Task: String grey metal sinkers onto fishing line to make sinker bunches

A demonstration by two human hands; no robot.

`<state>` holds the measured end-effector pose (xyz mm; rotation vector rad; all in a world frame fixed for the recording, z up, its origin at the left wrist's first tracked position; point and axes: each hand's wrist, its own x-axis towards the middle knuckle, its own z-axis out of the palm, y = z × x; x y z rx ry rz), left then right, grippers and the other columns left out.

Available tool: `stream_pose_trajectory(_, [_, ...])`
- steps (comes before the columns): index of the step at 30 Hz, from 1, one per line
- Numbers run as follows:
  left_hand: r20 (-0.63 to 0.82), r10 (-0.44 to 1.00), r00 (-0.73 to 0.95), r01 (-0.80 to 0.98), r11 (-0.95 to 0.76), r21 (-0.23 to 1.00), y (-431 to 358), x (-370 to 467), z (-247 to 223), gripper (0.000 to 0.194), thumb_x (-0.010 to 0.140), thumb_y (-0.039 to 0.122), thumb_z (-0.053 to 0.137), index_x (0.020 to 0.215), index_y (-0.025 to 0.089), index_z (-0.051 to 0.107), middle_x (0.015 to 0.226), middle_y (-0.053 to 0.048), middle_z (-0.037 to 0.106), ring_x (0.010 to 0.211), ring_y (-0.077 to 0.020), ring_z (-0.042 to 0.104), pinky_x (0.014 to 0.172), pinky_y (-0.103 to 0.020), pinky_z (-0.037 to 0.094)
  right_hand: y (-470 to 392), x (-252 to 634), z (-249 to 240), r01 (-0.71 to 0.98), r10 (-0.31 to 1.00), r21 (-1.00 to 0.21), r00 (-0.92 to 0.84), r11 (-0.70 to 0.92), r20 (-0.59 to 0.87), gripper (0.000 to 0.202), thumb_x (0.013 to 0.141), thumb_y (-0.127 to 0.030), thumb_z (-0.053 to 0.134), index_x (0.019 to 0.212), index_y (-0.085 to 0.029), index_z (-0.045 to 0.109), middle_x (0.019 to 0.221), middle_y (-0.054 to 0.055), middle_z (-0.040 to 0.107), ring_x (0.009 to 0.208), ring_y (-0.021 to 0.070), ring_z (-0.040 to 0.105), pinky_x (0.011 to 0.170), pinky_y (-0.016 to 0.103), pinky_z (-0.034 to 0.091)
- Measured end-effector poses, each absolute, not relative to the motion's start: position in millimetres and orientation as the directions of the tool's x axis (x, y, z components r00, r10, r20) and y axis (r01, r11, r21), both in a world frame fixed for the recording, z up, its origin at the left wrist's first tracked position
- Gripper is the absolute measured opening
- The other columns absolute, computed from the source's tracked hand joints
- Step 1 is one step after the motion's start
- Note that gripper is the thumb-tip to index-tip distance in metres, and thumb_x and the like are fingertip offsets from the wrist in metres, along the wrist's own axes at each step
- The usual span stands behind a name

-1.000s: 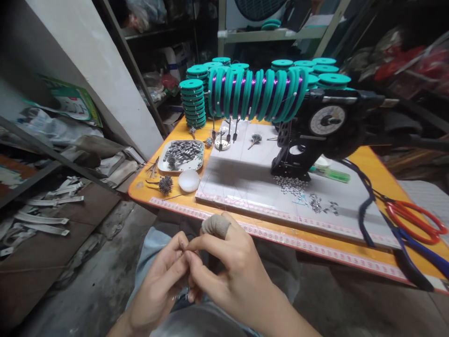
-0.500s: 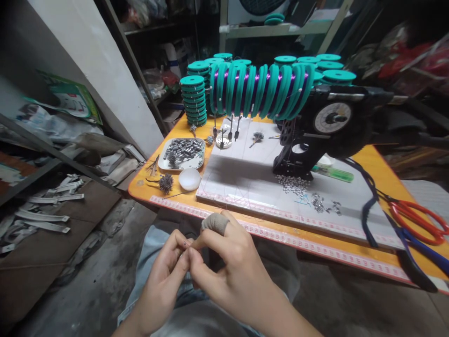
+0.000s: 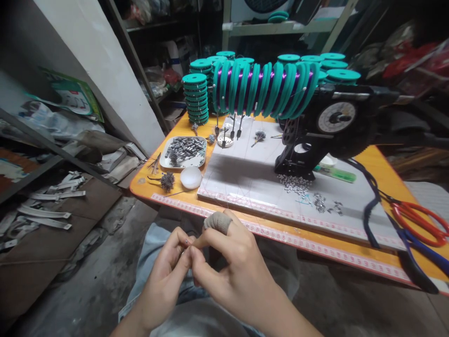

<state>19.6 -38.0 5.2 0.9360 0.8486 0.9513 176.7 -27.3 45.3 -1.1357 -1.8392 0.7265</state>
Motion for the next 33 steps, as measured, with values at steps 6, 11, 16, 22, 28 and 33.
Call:
stream_pose_trajectory(6, [-0.097, 0.978, 0.184, -0.043, 0.106, 0.993, -37.6, 19.0, 0.7, 0.018, 0.097, 0.034, 0.058, 0.084, 0.023, 0.053, 0.078, -0.001, 0.058, 0.067, -0.0156, 0.054, 0.061, -0.026, 0.043, -26.7, 177.1, 42.6, 0.442, 0.902, -0.786, -0.196, 0.431, 0.384, 0.014, 0.094, -0.011, 0.061, 0.088, -0.02, 0.071, 0.077, 0.003, 0.061, 0.077, 0.0173, 0.056, 0.067, 0.031, 0.045])
stream_pose_trajectory(11, [0.056, 0.979, 0.195, 0.219, -0.099, 0.971, -35.2, 16.1, -6.0, 0.009, 0.097, 0.017, 0.05, 0.091, 0.024, 0.052, 0.084, -0.003, 0.063, 0.071, -0.0186, 0.058, 0.062, -0.028, 0.042, -23.7, 178.5, 36.2, 0.401, 0.857, -0.757, -0.207, 0.515, 0.473, 0.018, 0.093, -0.011, 0.066, 0.103, -0.022, 0.075, 0.084, 0.002, 0.061, 0.077, 0.015, 0.058, 0.066, 0.027, 0.047])
stream_pose_trajectory(16, [0.086, 0.969, 0.23, 0.306, -0.156, 0.939, -34.8, 15.5, -9.3, 0.014, 0.099, 0.016, 0.041, 0.093, 0.026, 0.047, 0.084, -0.001, 0.062, 0.075, -0.0193, 0.061, 0.067, -0.03, 0.046, -22.6, 180.5, 32.6, 0.388, 0.856, -0.762, -0.241, 0.517, 0.458, 0.021, 0.094, -0.011, 0.066, 0.108, -0.022, 0.076, 0.087, 0.003, 0.061, 0.08, 0.0148, 0.059, 0.067, 0.026, 0.049])
stream_pose_trajectory(22, [0.071, 0.972, 0.225, 0.316, -0.142, 0.938, -35.2, 13.6, -8.2, 0.012, 0.1, 0.019, 0.04, 0.093, 0.028, 0.043, 0.092, -0.002, 0.063, 0.082, -0.0194, 0.063, 0.061, -0.028, 0.044, -22.1, 183.1, 32.9, 0.394, 0.849, -0.752, -0.217, 0.528, 0.482, 0.023, 0.091, -0.008, 0.069, 0.108, -0.023, 0.076, 0.088, 0.002, 0.062, 0.081, 0.0138, 0.06, 0.068, 0.024, 0.05])
stream_pose_trajectory(28, [0.113, 0.964, 0.242, 0.323, -0.19, 0.927, -34.4, 12.8, -8.1, 0.012, 0.1, 0.018, 0.039, 0.093, 0.028, 0.041, 0.089, -0.001, 0.062, 0.08, -0.018, 0.063, 0.059, -0.027, 0.044, -22.6, 181.9, 33.3, 0.396, 0.844, -0.746, -0.219, 0.536, 0.49, 0.025, 0.091, -0.008, 0.07, 0.109, -0.024, 0.076, 0.087, 0.001, 0.062, 0.08, 0.0128, 0.06, 0.067, 0.023, 0.049])
stream_pose_trajectory(33, [0.167, 0.951, 0.262, 0.345, -0.254, 0.904, -33.3, 14.4, -5.9, 0.016, 0.1, 0.014, 0.038, 0.094, 0.029, 0.042, 0.081, 0.001, 0.059, 0.071, -0.0166, 0.062, 0.059, -0.026, 0.047, -22.1, 181.7, 34.3, 0.398, 0.844, -0.744, -0.24, 0.536, 0.48, 0.022, 0.091, -0.008, 0.069, 0.106, -0.022, 0.077, 0.086, 0.002, 0.061, 0.078, 0.0134, 0.059, 0.065, 0.024, 0.048])
